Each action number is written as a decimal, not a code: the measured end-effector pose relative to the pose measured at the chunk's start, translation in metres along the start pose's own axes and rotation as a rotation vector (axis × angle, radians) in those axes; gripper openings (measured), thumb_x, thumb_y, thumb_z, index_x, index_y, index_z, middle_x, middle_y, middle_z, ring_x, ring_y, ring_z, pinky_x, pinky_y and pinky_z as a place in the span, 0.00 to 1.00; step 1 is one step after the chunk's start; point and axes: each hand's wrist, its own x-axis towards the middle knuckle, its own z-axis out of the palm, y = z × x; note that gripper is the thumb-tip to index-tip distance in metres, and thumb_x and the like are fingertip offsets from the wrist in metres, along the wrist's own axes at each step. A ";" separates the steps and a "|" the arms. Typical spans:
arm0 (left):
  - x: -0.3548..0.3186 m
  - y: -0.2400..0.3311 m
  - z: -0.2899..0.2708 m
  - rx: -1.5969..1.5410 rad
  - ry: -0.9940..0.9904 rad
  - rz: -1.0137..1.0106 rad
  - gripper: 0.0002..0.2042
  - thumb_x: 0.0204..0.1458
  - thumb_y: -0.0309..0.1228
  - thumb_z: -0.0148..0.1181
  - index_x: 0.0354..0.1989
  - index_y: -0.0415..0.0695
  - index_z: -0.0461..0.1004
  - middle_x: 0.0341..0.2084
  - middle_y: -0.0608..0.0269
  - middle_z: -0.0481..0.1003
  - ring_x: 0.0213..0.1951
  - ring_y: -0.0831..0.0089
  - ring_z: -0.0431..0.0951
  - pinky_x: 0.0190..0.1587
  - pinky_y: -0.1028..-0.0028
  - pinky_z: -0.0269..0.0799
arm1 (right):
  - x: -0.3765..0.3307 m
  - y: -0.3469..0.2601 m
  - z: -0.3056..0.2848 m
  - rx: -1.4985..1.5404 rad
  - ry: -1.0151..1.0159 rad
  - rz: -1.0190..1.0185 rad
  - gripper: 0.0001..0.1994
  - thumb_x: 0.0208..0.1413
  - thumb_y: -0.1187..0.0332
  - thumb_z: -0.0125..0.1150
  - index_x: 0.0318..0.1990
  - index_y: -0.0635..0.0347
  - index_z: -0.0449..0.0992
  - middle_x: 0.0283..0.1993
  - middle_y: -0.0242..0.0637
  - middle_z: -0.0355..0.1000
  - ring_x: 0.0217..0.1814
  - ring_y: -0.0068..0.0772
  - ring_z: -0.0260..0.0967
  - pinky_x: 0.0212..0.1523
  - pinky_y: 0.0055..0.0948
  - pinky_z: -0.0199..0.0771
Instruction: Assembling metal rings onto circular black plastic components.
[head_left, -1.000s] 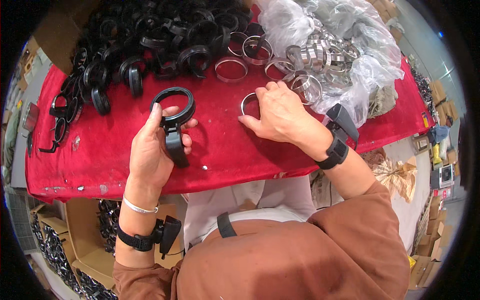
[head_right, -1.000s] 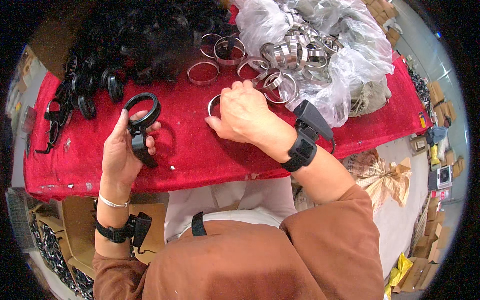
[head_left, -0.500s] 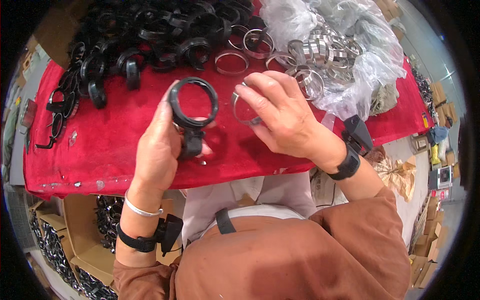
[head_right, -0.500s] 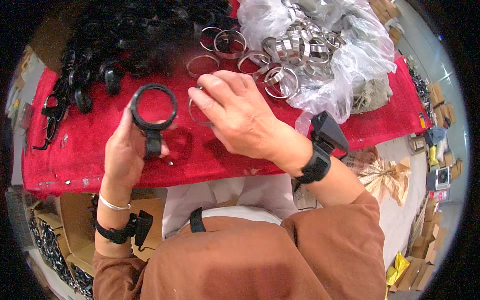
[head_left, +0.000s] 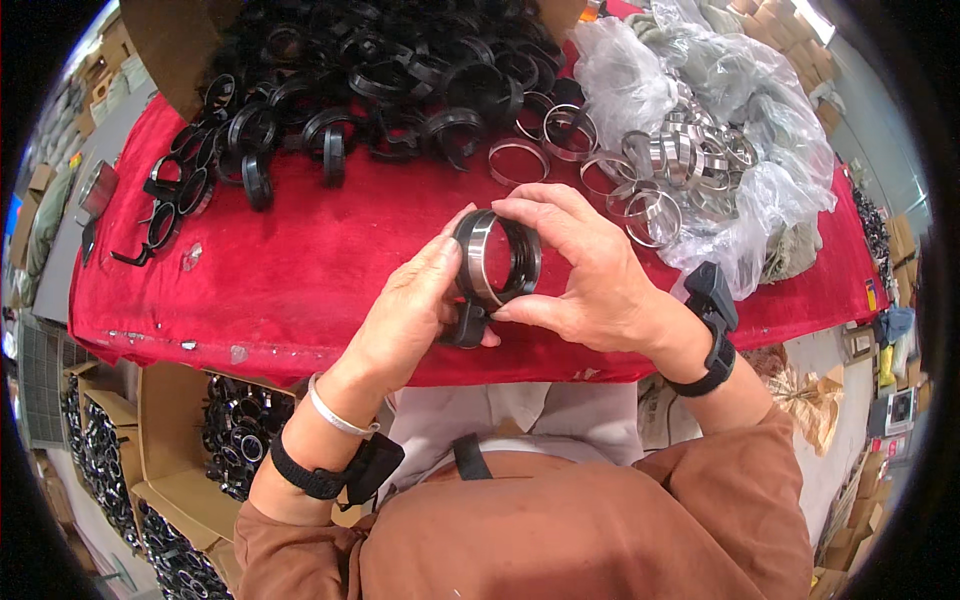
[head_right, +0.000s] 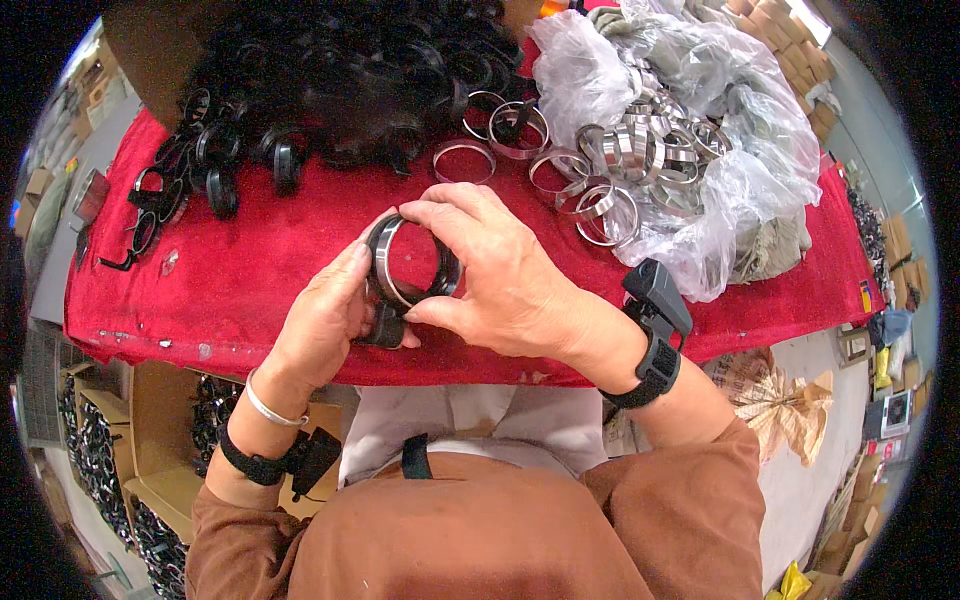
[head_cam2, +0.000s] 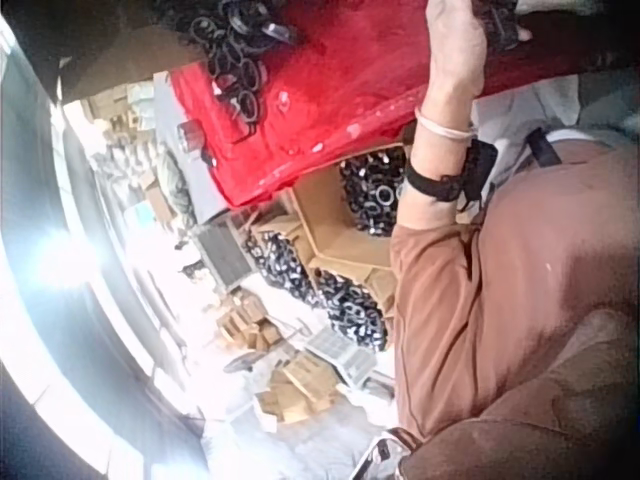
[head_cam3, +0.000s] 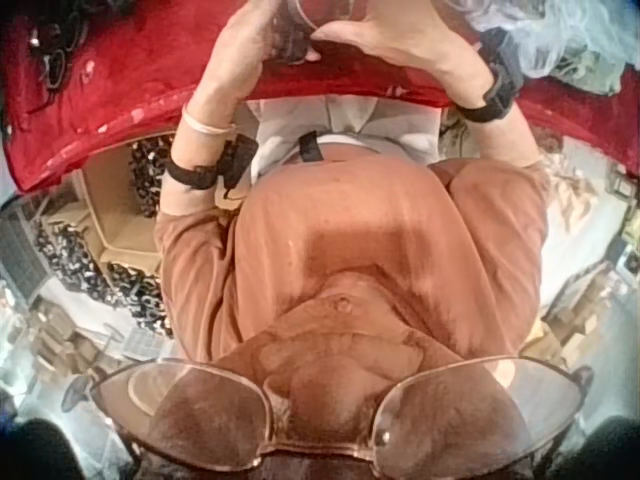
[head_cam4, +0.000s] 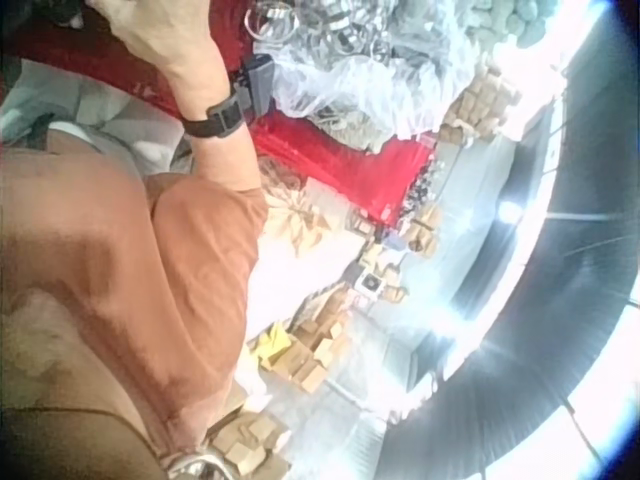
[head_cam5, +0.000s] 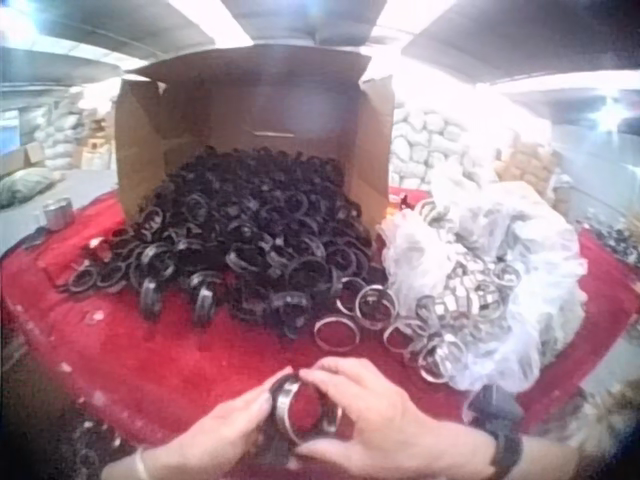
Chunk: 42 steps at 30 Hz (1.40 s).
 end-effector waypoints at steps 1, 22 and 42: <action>-0.001 0.001 0.000 0.000 0.003 0.004 0.23 0.63 0.41 0.34 0.65 0.47 0.51 0.43 0.57 0.71 0.33 0.71 0.76 0.32 0.72 0.77 | 0.001 0.000 0.001 -0.005 0.008 -0.007 0.32 0.30 0.70 0.71 0.49 0.65 0.68 0.49 0.50 0.64 0.53 0.51 0.62 0.54 0.38 0.65; -0.056 0.028 -0.051 0.262 0.284 0.066 0.13 0.60 0.35 0.47 0.46 0.39 0.66 0.28 0.60 0.74 0.24 0.72 0.76 0.24 0.71 0.71 | 0.062 0.012 0.098 0.537 0.015 0.513 0.26 0.64 0.52 0.39 0.26 0.67 0.72 0.20 0.34 0.68 0.22 0.23 0.62 0.24 0.28 0.62; -0.012 0.074 -0.156 1.688 0.735 0.978 0.32 0.45 0.39 0.63 0.55 0.34 0.60 0.51 0.45 0.63 0.56 0.49 0.59 0.60 0.58 0.52 | 0.153 0.005 0.042 1.022 0.268 0.821 0.16 0.47 0.60 0.67 0.18 0.56 0.68 0.13 0.29 0.61 0.10 0.19 0.54 0.10 0.21 0.54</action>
